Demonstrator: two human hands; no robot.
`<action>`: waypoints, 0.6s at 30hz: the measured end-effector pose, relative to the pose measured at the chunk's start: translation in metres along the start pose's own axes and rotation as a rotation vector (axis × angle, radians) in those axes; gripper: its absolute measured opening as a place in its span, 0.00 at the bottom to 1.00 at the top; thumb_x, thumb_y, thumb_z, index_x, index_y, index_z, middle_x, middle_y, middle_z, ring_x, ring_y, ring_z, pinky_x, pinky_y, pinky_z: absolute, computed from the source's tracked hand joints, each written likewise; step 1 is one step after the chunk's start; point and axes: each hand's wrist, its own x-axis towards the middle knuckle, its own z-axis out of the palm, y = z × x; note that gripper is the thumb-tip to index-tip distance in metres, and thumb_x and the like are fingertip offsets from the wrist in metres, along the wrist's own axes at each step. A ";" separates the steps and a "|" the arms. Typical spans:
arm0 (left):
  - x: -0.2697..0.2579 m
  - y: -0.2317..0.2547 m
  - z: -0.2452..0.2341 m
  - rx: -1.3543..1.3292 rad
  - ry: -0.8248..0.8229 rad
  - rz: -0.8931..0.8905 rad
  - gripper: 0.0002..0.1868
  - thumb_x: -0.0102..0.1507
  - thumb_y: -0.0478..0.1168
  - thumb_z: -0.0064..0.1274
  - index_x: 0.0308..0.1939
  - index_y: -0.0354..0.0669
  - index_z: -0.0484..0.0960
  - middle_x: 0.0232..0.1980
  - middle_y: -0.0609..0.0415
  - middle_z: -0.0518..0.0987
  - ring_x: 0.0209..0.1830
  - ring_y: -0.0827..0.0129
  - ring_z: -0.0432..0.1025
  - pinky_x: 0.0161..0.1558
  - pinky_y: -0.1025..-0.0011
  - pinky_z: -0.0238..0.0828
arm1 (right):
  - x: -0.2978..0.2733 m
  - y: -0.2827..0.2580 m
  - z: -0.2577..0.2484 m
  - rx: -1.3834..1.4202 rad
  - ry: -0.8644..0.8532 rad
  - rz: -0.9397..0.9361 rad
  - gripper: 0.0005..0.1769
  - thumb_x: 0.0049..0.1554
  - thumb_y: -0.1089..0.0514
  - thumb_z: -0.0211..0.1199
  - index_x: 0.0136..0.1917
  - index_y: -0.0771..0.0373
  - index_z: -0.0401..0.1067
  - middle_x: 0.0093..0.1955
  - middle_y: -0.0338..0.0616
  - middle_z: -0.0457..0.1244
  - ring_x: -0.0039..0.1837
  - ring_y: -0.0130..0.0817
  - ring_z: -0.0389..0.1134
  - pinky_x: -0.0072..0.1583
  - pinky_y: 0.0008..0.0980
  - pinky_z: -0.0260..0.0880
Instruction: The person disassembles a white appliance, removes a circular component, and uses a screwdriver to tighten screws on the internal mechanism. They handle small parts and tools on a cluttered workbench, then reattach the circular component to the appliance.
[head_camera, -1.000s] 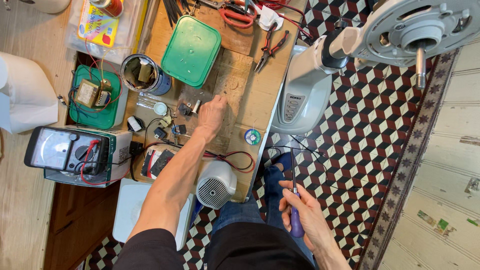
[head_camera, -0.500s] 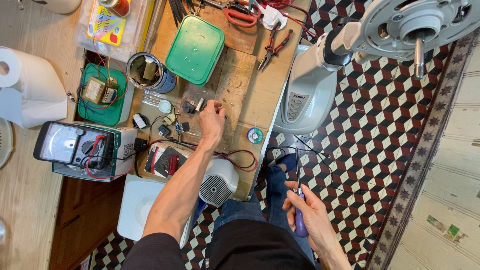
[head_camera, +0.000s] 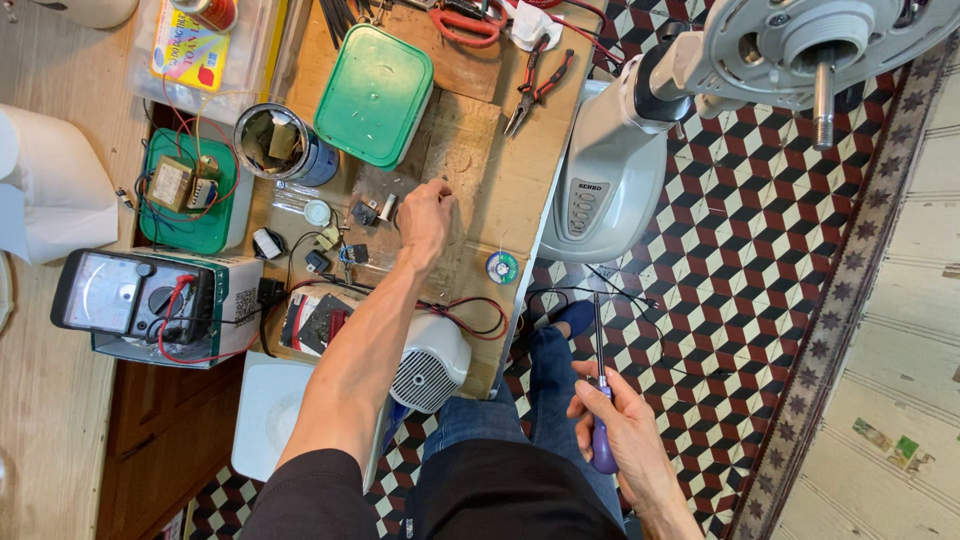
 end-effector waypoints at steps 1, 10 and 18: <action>0.001 0.001 -0.002 0.004 -0.005 0.008 0.06 0.59 0.40 0.61 0.39 0.44 0.85 0.42 0.45 0.84 0.42 0.47 0.78 0.43 0.53 0.74 | -0.001 0.000 0.000 -0.006 0.005 0.003 0.27 0.59 0.56 0.58 0.69 0.66 0.66 0.34 0.44 0.63 0.27 0.26 0.62 0.27 0.25 0.61; -0.080 0.090 -0.036 -0.894 -0.389 -0.357 0.08 0.62 0.36 0.59 0.43 0.35 0.80 0.39 0.46 0.85 0.36 0.68 0.80 0.39 0.73 0.79 | -0.014 -0.013 0.012 -0.212 0.071 -0.128 0.29 0.59 0.56 0.57 0.72 0.63 0.61 0.41 0.46 0.65 0.31 0.25 0.61 0.30 0.25 0.62; -0.135 0.163 -0.077 -1.586 -0.678 -0.553 0.14 0.66 0.35 0.57 0.55 0.32 0.82 0.45 0.51 0.84 0.41 0.73 0.80 0.47 0.77 0.81 | -0.051 -0.031 0.008 -0.058 0.062 -0.303 0.22 0.59 0.61 0.58 0.66 0.71 0.66 0.47 0.53 0.69 0.33 0.25 0.63 0.30 0.24 0.62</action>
